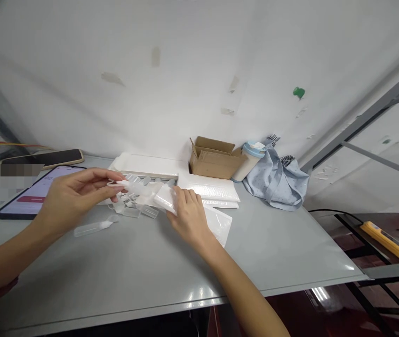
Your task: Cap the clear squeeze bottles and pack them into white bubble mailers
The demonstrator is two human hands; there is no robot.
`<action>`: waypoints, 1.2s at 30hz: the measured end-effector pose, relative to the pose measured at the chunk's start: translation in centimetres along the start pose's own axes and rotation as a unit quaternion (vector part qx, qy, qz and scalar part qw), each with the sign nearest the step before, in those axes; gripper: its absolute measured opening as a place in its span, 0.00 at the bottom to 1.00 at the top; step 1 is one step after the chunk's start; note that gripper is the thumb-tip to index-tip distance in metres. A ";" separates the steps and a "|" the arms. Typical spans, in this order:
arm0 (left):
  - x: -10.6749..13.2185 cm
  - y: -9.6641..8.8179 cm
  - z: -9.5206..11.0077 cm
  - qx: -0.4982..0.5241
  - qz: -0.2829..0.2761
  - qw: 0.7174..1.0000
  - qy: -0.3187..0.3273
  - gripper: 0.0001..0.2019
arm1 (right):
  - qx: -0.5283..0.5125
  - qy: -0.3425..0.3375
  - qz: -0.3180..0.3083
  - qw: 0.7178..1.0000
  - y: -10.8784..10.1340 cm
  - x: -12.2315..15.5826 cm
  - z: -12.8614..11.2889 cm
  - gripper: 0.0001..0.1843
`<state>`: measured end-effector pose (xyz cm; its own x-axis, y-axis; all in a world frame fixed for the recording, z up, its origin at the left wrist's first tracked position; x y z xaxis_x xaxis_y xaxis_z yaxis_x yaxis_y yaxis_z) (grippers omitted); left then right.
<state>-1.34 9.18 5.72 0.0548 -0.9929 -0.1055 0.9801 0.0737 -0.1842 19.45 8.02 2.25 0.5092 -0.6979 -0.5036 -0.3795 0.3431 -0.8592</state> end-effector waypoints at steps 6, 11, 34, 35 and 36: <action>-0.5 1.9 -2.9 -0.048 -0.023 0.994 -0.094 0.14 | -0.003 0.000 0.015 1.000 -0.3 0.1 -0.2 0.28; -0.3 3.0 -3.2 -0.120 -0.027 0.992 -0.014 0.15 | -0.002 -0.028 0.010 1.000 -0.2 0.2 -1.1 0.28; 0.6 5.4 -2.9 -0.296 -0.168 0.936 0.089 0.17 | -0.035 -0.163 0.025 0.986 -0.7 0.2 -4.0 0.29; 0.2 4.7 -2.7 -0.291 -0.163 0.940 0.069 0.17 | -0.030 -0.152 0.028 0.987 -0.8 0.2 -3.7 0.30; -0.3 3.9 -2.5 -0.287 -0.152 0.945 0.045 0.18 | -0.024 -0.140 0.032 0.989 -0.9 0.1 -3.2 0.30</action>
<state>1.98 10.01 2.60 -0.2550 -0.9661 -0.0408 0.6812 -0.1496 -0.7166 17.33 5.59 3.25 0.6746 -0.4723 -0.5673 -0.4502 0.3459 -0.8232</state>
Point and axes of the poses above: each hand's wrist, its own x-axis away from the middle knuckle, its own y-axis out of the palm, z = x × y, the point moved 9 cm from there along -x, towards the middle knuckle, and after that the axes turned 12 degrees about -y, right-handed, at the moved point
